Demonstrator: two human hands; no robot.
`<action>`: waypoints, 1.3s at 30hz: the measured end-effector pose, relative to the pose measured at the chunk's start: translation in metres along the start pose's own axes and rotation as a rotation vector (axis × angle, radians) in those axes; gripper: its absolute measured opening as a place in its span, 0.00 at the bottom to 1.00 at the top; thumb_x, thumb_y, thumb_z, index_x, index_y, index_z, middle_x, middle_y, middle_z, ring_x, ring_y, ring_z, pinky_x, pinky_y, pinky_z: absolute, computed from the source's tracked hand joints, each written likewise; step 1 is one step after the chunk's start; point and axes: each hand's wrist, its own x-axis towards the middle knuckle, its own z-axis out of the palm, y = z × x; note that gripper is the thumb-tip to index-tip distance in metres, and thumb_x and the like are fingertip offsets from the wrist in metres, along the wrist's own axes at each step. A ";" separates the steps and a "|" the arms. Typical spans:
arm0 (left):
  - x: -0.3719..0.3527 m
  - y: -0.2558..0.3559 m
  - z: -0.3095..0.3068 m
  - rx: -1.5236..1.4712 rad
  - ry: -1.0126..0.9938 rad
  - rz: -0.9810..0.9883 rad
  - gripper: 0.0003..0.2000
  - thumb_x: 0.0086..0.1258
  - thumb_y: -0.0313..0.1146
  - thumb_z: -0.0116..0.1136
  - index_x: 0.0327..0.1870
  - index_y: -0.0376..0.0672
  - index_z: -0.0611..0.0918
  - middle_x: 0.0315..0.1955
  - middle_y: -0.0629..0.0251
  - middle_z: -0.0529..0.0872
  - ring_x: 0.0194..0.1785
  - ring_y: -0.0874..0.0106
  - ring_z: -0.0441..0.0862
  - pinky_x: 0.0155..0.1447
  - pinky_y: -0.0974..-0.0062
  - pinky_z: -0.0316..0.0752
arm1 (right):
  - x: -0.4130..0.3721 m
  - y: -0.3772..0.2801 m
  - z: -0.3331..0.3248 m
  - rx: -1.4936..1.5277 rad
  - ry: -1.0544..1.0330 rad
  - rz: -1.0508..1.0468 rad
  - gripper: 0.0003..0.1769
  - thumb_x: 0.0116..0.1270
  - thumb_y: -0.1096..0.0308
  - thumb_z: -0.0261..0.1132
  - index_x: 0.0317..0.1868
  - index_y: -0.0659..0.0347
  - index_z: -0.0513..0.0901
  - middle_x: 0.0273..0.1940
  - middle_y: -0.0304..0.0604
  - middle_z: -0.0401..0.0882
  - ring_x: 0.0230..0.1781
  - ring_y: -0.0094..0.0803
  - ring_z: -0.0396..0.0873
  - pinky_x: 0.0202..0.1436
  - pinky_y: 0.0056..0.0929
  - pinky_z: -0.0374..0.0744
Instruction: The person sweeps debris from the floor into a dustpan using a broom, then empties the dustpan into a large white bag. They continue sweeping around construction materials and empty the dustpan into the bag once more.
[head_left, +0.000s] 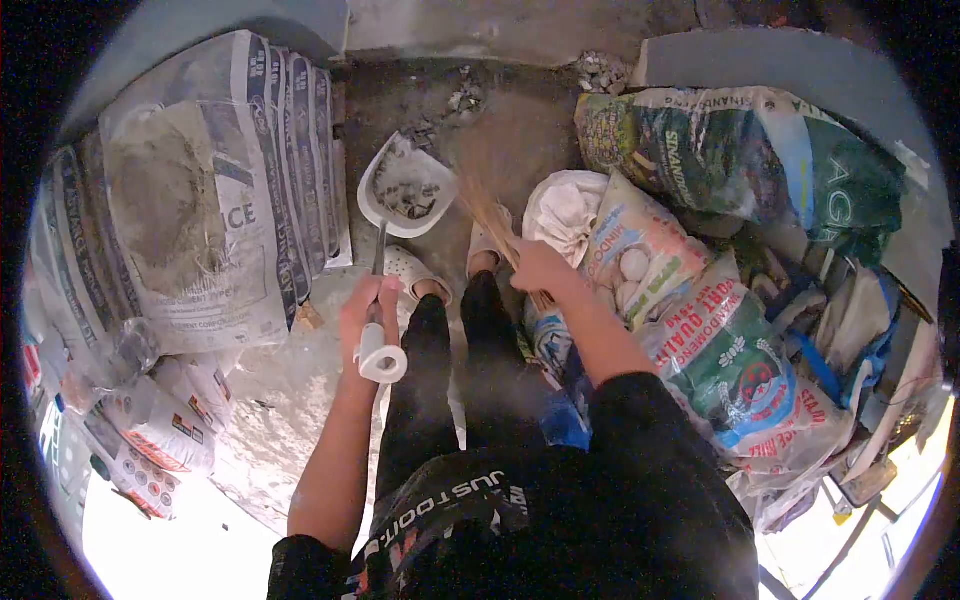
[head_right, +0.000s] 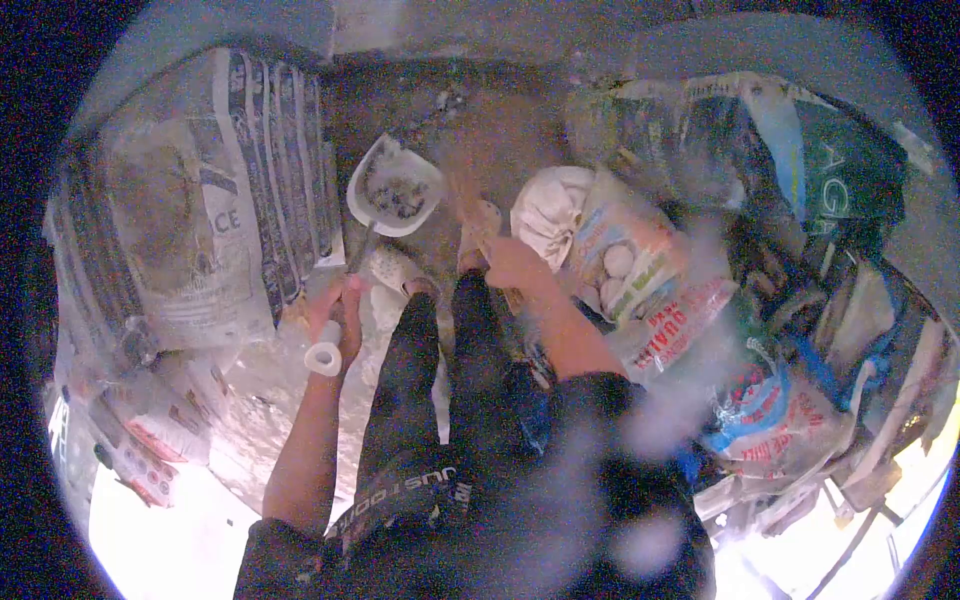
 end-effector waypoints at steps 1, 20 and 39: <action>0.000 -0.002 0.000 -0.007 -0.002 -0.003 0.10 0.74 0.33 0.54 0.33 0.36 0.79 0.21 0.63 0.74 0.24 0.77 0.68 0.29 0.76 0.63 | -0.032 -0.010 -0.022 0.089 -0.006 0.013 0.41 0.44 0.65 0.68 0.64 0.55 0.72 0.40 0.60 0.83 0.43 0.53 0.82 0.50 0.44 0.79; -0.005 -0.009 -0.002 0.086 -0.043 0.023 0.16 0.78 0.41 0.47 0.39 0.39 0.83 0.40 0.55 0.85 0.47 0.62 0.81 0.54 0.68 0.73 | 0.037 -0.017 -0.081 0.159 0.334 -0.006 0.27 0.49 0.65 0.66 0.53 0.62 0.76 0.46 0.59 0.82 0.48 0.57 0.80 0.51 0.45 0.78; -0.010 -0.015 -0.004 0.001 0.080 0.216 0.06 0.71 0.29 0.56 0.34 0.37 0.80 0.28 0.50 0.80 0.33 0.53 0.80 0.42 0.64 0.74 | -0.005 0.035 -0.151 0.141 0.198 -0.056 0.41 0.48 0.68 0.67 0.68 0.52 0.71 0.42 0.53 0.85 0.39 0.39 0.84 0.46 0.35 0.81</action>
